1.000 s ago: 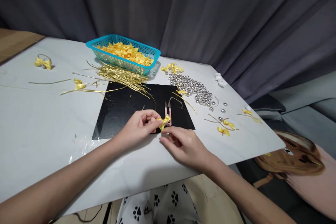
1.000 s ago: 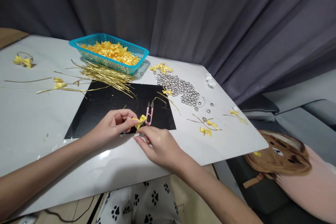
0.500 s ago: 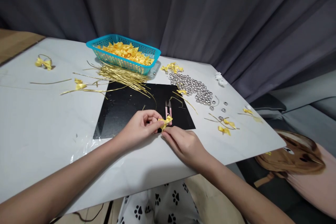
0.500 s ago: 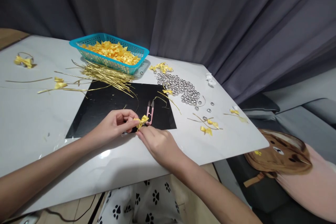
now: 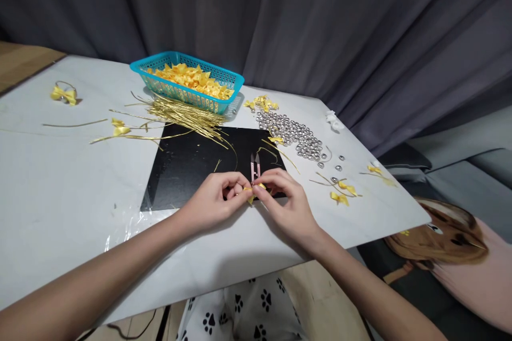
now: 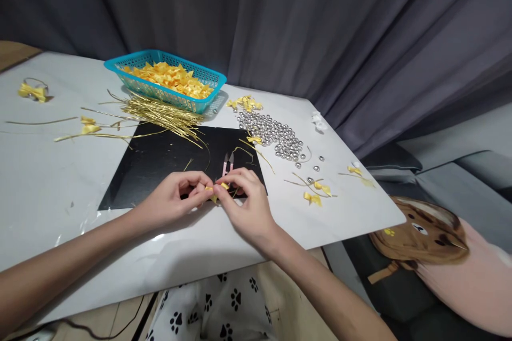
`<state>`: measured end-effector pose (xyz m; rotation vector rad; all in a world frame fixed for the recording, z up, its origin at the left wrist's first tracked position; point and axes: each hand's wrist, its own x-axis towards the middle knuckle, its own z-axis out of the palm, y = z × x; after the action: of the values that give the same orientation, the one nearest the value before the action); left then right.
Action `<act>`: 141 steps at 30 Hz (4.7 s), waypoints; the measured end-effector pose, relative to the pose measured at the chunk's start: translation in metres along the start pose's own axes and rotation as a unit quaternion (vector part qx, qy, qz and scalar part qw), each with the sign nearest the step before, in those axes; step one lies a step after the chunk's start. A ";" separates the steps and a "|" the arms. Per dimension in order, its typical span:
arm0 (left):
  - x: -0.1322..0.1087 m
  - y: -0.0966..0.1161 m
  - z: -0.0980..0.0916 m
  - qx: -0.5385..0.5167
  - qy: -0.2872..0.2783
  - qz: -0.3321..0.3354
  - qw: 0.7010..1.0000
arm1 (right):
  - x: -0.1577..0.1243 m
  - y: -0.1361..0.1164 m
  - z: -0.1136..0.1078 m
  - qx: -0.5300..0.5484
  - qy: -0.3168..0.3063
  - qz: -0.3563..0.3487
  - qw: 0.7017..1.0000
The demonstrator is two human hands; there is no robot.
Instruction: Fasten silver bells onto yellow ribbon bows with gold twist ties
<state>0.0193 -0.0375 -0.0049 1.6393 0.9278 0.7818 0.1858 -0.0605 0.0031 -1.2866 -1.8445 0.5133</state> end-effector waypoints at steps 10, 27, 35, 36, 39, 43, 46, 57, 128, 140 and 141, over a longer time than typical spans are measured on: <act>0.001 -0.001 0.000 0.011 0.021 0.004 1.000 | 0.012 -0.001 0.000 0.085 -0.033 0.004 0.996; 0.000 0.000 -0.001 0.143 0.042 0.085 0.985 | 0.028 -0.008 0.002 0.285 -0.025 0.135 0.949; -0.001 -0.003 -0.001 0.185 0.046 0.107 0.976 | 0.034 -0.022 -0.025 0.389 -0.084 0.288 0.871; -0.001 -0.003 -0.001 0.192 0.046 0.112 0.974 | 0.033 -0.024 -0.029 0.396 -0.081 0.302 0.863; -0.002 -0.003 -0.001 0.211 0.049 0.119 0.969 | 0.033 -0.030 -0.038 0.408 -0.061 0.315 0.855; -0.002 -0.003 0.000 0.221 0.055 0.114 0.967 | 0.035 -0.037 -0.051 0.400 -0.103 0.293 0.862; -0.001 -0.005 0.000 0.222 0.055 0.113 0.967 | 0.034 -0.047 -0.059 0.393 -0.149 0.275 0.865; -0.002 -0.003 0.000 0.211 0.060 0.109 0.969 | 0.028 -0.104 -0.085 0.178 -0.043 0.192 0.964; -0.001 0.007 -0.004 -0.011 -0.153 -0.070 0.986 | 0.130 0.050 -0.064 0.563 0.185 0.521 0.614; -0.002 0.009 -0.006 0.001 -0.157 -0.064 0.985 | 0.130 0.049 -0.072 0.510 0.155 0.512 0.674; -0.002 0.009 -0.006 0.006 -0.150 -0.059 0.987 | 0.130 0.049 -0.073 0.508 0.159 0.513 0.673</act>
<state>0.0150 -0.0382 0.0052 1.6413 0.8054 0.4335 0.2529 0.0685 0.0611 -1.2919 -0.1487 1.5080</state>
